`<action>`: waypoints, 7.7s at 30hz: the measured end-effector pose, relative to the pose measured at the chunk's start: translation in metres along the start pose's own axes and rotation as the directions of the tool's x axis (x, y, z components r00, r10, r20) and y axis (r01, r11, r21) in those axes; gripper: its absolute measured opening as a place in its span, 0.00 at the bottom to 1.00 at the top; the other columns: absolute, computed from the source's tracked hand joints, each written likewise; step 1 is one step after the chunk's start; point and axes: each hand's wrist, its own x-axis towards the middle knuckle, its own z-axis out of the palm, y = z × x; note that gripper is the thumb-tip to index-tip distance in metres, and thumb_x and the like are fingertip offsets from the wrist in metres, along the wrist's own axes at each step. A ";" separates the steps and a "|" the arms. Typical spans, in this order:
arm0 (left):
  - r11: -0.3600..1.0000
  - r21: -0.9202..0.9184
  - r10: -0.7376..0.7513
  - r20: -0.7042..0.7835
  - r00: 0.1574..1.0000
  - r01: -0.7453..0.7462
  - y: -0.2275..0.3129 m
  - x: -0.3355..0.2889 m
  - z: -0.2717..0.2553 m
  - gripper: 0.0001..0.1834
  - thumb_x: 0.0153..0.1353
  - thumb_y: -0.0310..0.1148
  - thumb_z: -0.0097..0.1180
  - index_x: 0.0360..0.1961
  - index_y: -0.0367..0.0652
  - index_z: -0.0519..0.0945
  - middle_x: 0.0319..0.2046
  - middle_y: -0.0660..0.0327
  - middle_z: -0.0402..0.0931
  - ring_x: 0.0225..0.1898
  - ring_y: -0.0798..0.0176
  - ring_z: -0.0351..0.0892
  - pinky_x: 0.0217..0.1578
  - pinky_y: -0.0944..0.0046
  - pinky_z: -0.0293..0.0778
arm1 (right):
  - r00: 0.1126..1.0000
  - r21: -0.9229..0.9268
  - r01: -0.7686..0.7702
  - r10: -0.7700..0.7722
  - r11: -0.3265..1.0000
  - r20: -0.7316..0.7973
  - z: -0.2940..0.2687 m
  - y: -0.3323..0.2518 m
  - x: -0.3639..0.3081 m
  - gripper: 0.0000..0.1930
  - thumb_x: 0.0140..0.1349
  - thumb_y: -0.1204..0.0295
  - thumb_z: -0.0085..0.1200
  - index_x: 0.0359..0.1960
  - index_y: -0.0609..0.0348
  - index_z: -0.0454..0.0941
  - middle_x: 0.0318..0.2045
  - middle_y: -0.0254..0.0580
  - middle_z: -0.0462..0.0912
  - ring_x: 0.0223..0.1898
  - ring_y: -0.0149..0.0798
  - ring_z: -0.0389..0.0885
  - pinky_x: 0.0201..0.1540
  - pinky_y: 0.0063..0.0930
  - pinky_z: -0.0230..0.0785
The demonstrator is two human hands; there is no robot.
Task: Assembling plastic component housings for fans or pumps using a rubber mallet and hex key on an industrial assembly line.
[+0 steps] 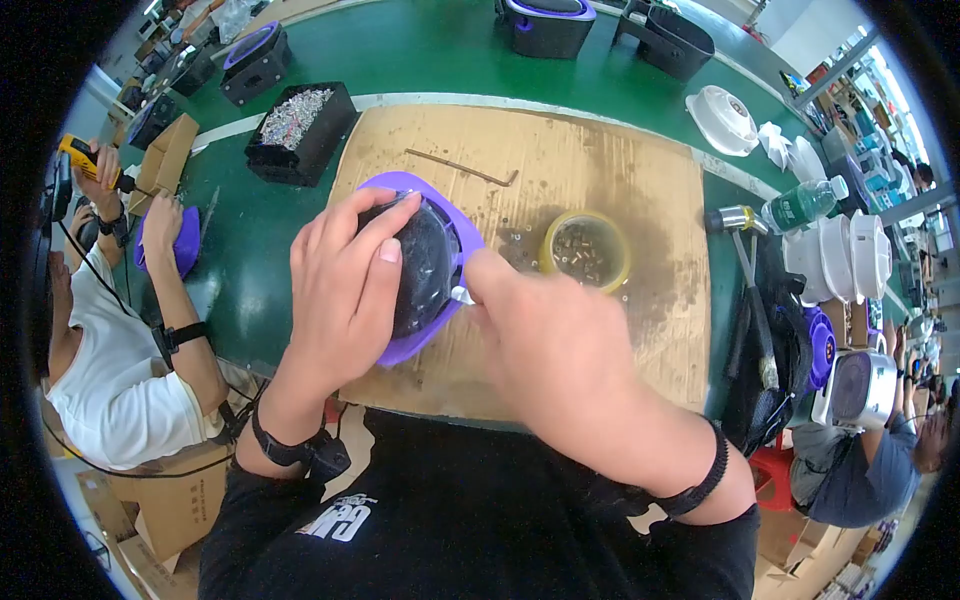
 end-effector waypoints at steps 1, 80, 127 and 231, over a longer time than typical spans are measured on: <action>1.000 -0.007 0.002 0.003 1.000 -0.002 0.001 0.001 0.002 0.19 0.65 0.35 0.47 0.53 0.41 0.81 0.53 0.53 0.74 0.55 0.50 0.71 0.61 0.47 0.56 | 1.000 -0.003 -0.008 0.008 1.000 0.001 -0.001 -0.001 0.000 0.05 0.60 0.79 0.56 0.34 0.60 0.73 0.25 0.53 0.80 0.31 0.59 0.82 0.31 0.46 0.72; 0.987 0.117 -0.116 0.055 0.992 0.109 0.022 -0.011 0.002 0.50 0.38 0.45 0.67 0.64 0.36 0.65 0.60 0.45 0.64 0.65 0.40 0.62 0.64 0.34 0.50 | 0.872 0.690 -0.013 -0.330 0.723 0.362 0.006 0.084 0.124 0.12 0.67 0.72 0.61 0.27 0.57 0.70 0.19 0.29 0.75 0.21 0.20 0.73 0.21 0.18 0.63; 0.896 0.363 0.041 0.505 0.862 -0.255 0.040 0.014 -0.021 0.44 0.56 0.42 0.64 0.69 0.33 0.59 0.62 0.29 0.62 0.60 0.25 0.67 0.61 0.43 0.68 | 0.982 0.515 0.179 -0.182 0.838 -0.045 0.015 0.062 0.039 0.10 0.62 0.77 0.59 0.37 0.62 0.68 0.19 0.44 0.75 0.22 0.44 0.76 0.27 0.37 0.65; -0.119 -0.796 -0.630 0.522 0.574 0.594 -0.025 -0.034 -0.011 0.24 0.76 0.43 0.46 0.60 0.33 0.72 0.51 0.58 0.79 0.49 0.65 0.79 0.53 0.63 0.75 | 0.714 0.977 0.012 0.686 -0.211 0.139 -0.038 0.245 -0.124 0.17 0.75 0.60 0.49 0.24 0.44 0.65 0.13 0.20 0.55 0.10 0.20 0.51 0.10 0.16 0.43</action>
